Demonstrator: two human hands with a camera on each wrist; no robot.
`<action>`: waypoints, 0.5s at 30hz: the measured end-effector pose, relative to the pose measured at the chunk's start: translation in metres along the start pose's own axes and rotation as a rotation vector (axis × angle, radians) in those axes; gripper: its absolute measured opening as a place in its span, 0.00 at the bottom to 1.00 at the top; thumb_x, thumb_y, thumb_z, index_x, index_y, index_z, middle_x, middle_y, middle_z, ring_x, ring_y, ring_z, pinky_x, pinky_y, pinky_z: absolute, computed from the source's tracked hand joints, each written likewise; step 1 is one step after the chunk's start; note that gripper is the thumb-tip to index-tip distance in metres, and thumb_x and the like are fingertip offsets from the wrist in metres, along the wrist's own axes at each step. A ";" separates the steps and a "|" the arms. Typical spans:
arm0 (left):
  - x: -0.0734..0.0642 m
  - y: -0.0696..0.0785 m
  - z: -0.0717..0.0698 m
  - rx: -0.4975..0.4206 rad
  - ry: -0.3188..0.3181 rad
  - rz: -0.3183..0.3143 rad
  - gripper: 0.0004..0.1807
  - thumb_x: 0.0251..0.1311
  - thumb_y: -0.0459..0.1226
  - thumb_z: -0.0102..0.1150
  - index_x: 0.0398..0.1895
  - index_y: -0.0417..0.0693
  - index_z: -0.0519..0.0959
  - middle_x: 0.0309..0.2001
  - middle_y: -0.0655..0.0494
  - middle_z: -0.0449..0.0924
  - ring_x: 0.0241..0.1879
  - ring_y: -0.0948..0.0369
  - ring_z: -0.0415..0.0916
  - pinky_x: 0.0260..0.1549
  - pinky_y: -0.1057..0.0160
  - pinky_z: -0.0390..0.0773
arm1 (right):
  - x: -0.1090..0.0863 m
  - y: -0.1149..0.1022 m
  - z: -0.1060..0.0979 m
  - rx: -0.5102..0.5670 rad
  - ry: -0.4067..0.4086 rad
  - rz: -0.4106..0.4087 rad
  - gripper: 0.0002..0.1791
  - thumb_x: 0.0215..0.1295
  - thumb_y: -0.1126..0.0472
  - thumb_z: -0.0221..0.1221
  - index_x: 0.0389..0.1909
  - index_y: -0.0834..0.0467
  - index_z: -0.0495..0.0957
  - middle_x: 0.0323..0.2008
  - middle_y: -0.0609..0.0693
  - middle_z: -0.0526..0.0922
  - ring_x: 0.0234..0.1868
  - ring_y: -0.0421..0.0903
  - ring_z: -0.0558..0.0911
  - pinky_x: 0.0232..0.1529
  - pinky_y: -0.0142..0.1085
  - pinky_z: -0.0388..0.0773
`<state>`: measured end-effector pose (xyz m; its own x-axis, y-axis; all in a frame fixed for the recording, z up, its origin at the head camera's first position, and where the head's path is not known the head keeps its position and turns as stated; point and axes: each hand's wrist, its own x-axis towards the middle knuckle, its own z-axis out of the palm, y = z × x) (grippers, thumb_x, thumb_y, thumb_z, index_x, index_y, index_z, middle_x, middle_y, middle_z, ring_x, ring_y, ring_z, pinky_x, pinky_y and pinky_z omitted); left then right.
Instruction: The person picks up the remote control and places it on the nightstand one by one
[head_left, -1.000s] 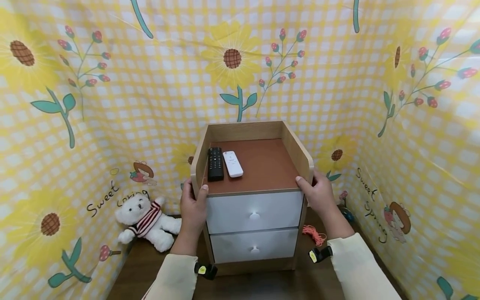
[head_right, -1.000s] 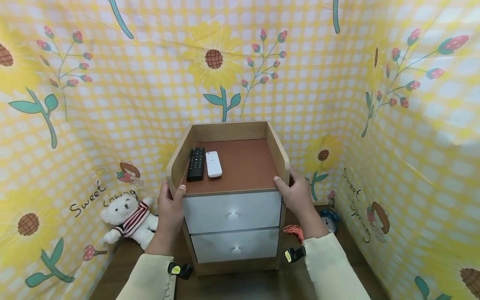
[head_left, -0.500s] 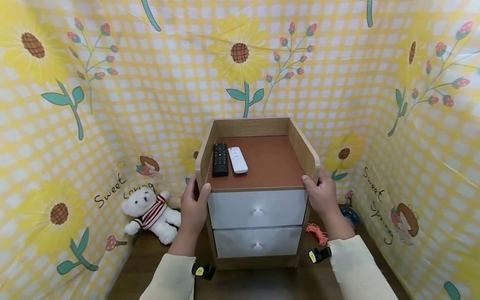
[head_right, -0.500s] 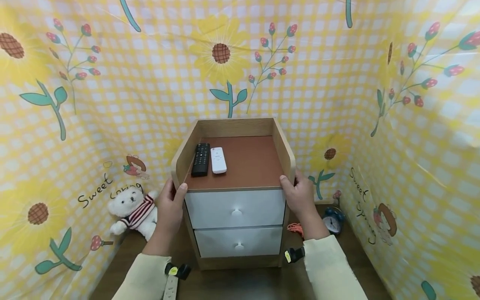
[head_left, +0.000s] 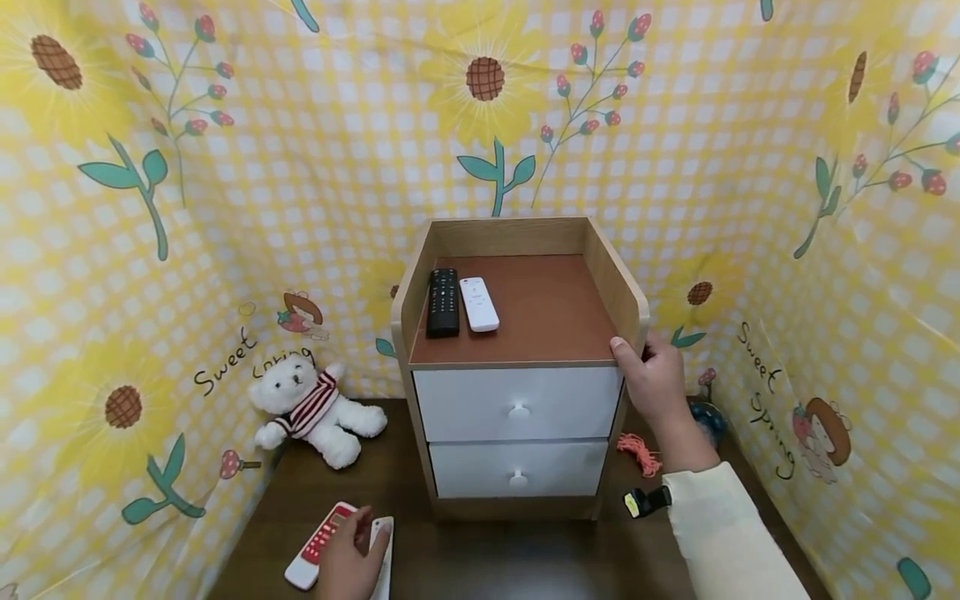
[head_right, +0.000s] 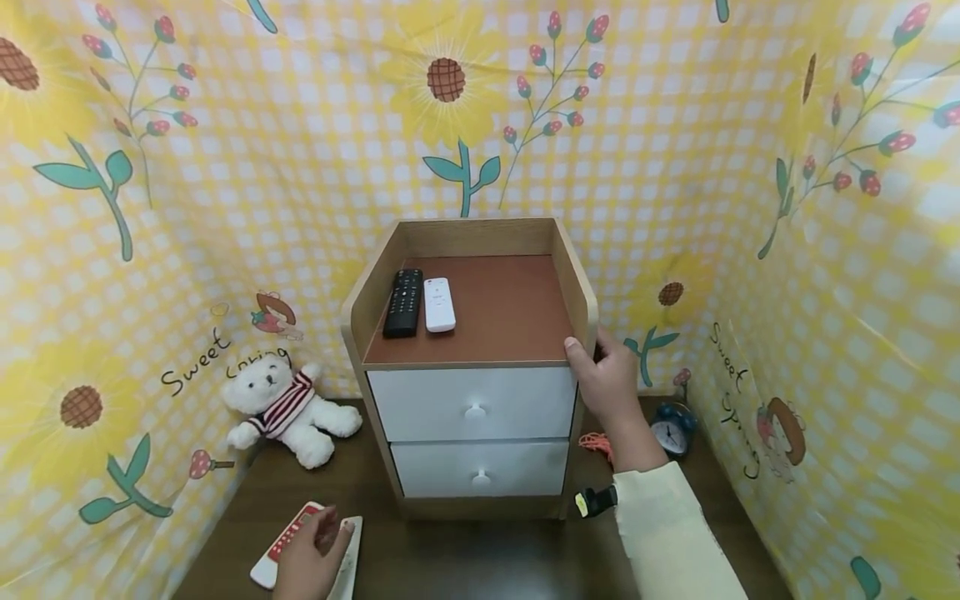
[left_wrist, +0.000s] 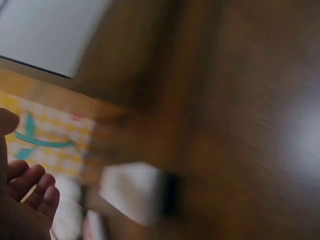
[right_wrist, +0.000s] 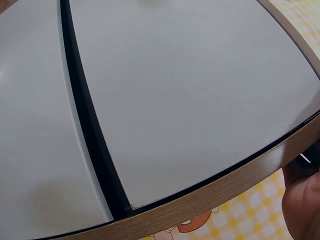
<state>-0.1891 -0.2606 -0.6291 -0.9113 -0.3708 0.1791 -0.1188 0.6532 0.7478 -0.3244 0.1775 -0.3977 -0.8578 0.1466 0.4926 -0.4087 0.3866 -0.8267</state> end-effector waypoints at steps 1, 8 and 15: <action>-0.003 -0.009 0.004 0.043 0.003 0.004 0.30 0.70 0.44 0.71 0.64 0.28 0.80 0.56 0.32 0.86 0.57 0.38 0.85 0.59 0.39 0.82 | 0.000 0.000 -0.001 0.001 0.011 0.002 0.27 0.76 0.49 0.62 0.63 0.67 0.84 0.59 0.67 0.88 0.56 0.64 0.88 0.57 0.65 0.84; -0.023 -0.044 0.027 0.214 0.016 0.012 0.37 0.58 0.48 0.79 0.59 0.27 0.80 0.52 0.29 0.83 0.53 0.34 0.82 0.56 0.35 0.79 | -0.001 -0.004 -0.001 0.038 0.013 0.027 0.28 0.75 0.49 0.64 0.62 0.67 0.85 0.61 0.68 0.87 0.57 0.66 0.88 0.59 0.65 0.83; -0.042 -0.051 0.036 0.326 0.032 -0.080 0.43 0.48 0.51 0.82 0.56 0.24 0.78 0.48 0.27 0.80 0.51 0.32 0.78 0.54 0.36 0.75 | -0.002 -0.004 0.001 0.059 0.007 0.028 0.28 0.75 0.48 0.64 0.64 0.66 0.84 0.63 0.67 0.86 0.60 0.66 0.87 0.61 0.65 0.82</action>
<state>-0.1589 -0.2539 -0.6978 -0.8818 -0.4465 0.1517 -0.3140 0.7960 0.5174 -0.3216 0.1750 -0.3958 -0.8669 0.1630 0.4712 -0.4028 0.3279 -0.8545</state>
